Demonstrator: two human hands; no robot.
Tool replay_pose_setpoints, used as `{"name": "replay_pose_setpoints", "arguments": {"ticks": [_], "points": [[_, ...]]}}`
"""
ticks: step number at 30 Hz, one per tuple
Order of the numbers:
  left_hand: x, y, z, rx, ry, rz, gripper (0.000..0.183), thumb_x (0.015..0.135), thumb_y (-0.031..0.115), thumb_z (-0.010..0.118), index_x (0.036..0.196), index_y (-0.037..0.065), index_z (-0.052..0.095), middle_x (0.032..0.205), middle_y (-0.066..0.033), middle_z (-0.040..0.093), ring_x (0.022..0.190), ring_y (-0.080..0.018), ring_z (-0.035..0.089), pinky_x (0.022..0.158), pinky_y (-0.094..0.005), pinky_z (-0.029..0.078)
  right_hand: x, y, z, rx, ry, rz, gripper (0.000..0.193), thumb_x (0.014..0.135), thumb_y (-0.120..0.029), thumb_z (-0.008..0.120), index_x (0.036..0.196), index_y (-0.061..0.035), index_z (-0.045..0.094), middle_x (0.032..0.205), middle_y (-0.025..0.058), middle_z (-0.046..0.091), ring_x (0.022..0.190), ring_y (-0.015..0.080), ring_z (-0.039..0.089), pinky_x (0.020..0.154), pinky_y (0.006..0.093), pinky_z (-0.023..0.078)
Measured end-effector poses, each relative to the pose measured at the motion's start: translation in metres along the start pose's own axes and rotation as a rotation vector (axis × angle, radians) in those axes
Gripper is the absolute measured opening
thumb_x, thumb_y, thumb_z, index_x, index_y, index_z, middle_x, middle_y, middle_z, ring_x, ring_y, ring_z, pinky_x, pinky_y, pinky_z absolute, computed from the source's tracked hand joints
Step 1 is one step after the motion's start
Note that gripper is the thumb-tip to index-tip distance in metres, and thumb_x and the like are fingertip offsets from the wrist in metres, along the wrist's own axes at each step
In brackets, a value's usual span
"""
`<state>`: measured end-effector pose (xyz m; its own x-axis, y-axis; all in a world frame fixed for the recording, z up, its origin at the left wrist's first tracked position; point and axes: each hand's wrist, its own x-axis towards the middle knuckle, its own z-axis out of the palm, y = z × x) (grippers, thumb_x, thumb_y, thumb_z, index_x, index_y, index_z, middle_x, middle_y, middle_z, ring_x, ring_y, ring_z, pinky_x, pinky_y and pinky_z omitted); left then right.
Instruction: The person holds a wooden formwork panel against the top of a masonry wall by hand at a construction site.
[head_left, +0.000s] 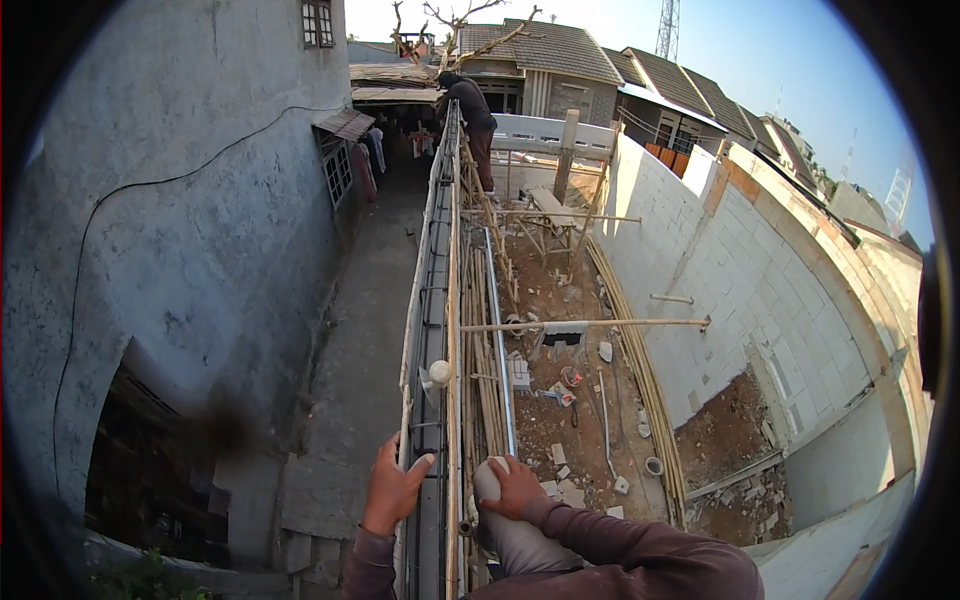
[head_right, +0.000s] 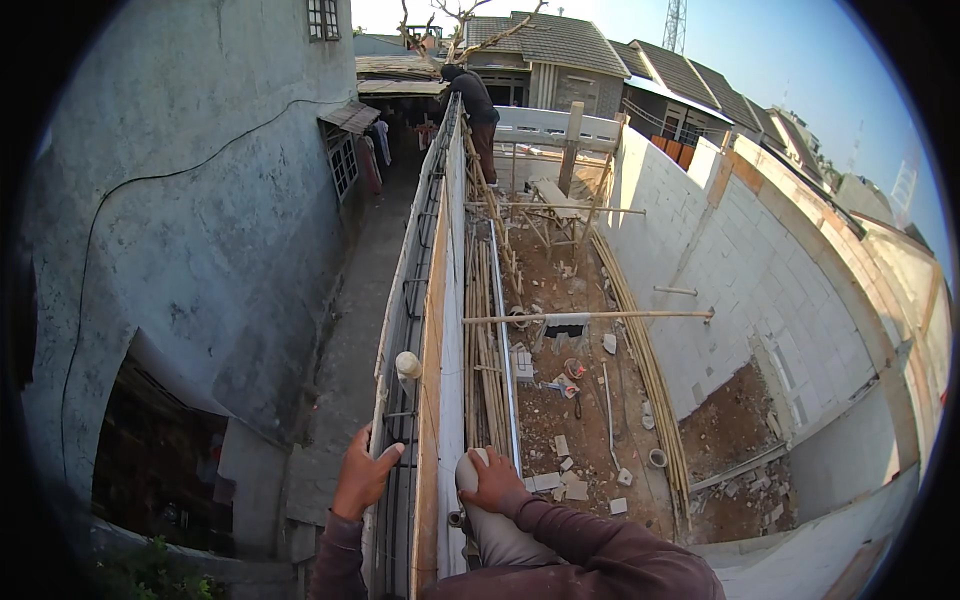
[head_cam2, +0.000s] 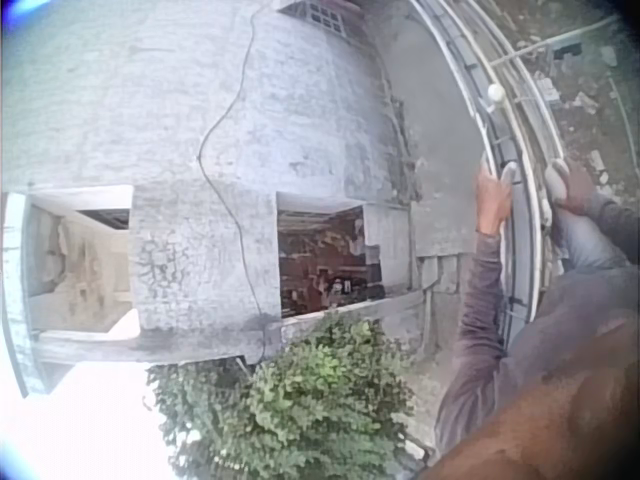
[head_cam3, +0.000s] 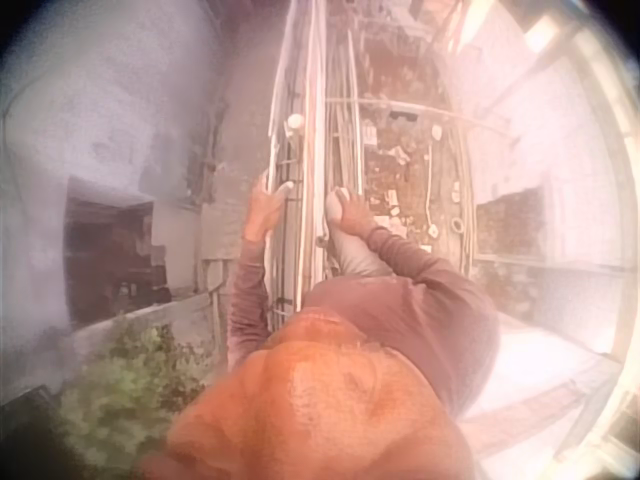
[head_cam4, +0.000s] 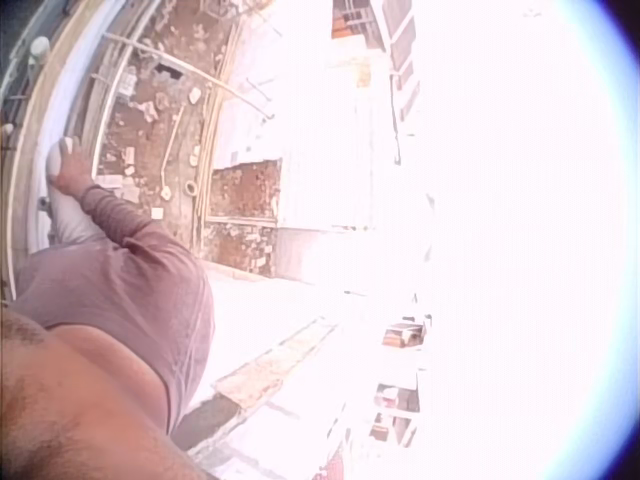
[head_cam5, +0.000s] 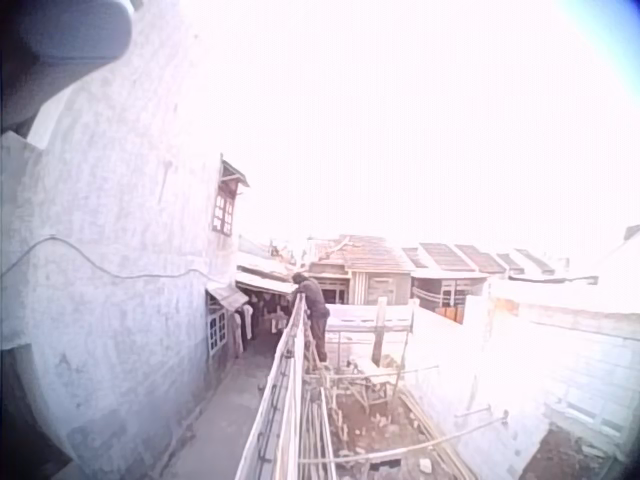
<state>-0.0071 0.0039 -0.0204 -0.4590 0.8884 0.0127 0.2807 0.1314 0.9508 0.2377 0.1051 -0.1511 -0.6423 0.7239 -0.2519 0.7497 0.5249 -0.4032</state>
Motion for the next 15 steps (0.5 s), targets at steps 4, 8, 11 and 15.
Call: {"name": "replay_pose_setpoints", "arguments": {"ticks": [4,8,11,15], "points": [[0.0004,-0.0005,-0.0001,-0.033,-0.014,-0.006,0.061,0.092,0.024,0.080,0.142,-0.002,0.058,0.130,-0.0211,0.065,0.121,-0.0339,0.065,0.105,-0.0428,0.050,0.0003,0.0000,0.0007,-0.014,0.005,0.003,0.103,0.088,-0.062,0.071,0.167,-0.0130,0.026,0.163,0.0332,0.031,0.145,0.0551,0.038,0.120,0.0592,0.036],[0.0002,-0.0005,0.0006,-0.033,-0.003,-0.013,0.060,0.091,0.023,0.080,0.141,-0.003,0.058,0.129,-0.0210,0.065,0.120,-0.0330,0.066,0.105,-0.0420,0.050,-0.0007,-0.0008,-0.0003,-0.007,0.015,-0.001,0.102,0.088,-0.062,0.071,0.166,-0.0129,0.027,0.163,0.0335,0.031,0.144,0.0553,0.039,0.120,0.0591,0.035],[-0.0007,0.0045,0.0008,-0.030,0.000,-0.016,0.060,0.091,0.023,0.080,0.141,-0.003,0.058,0.129,-0.0211,0.066,0.120,-0.0328,0.066,0.104,-0.0416,0.050,0.0004,0.0000,0.0014,0.000,0.020,-0.004,0.101,0.088,-0.062,0.071,0.165,-0.0121,0.028,0.163,0.0340,0.031,0.144,0.0556,0.039,0.120,0.0587,0.035],[-0.0001,-0.0006,0.0013,-0.033,0.009,-0.016,0.060,0.091,0.023,0.080,0.141,-0.003,0.058,0.128,-0.0213,0.066,0.119,-0.0333,0.066,0.104,-0.0416,0.050,0.0001,-0.0004,0.0010,0.003,0.018,-0.010,0.101,0.088,-0.062,0.071,0.165,-0.0112,0.029,0.163,0.0342,0.031,0.144,0.0560,0.039,0.120,0.0587,0.035]]}}
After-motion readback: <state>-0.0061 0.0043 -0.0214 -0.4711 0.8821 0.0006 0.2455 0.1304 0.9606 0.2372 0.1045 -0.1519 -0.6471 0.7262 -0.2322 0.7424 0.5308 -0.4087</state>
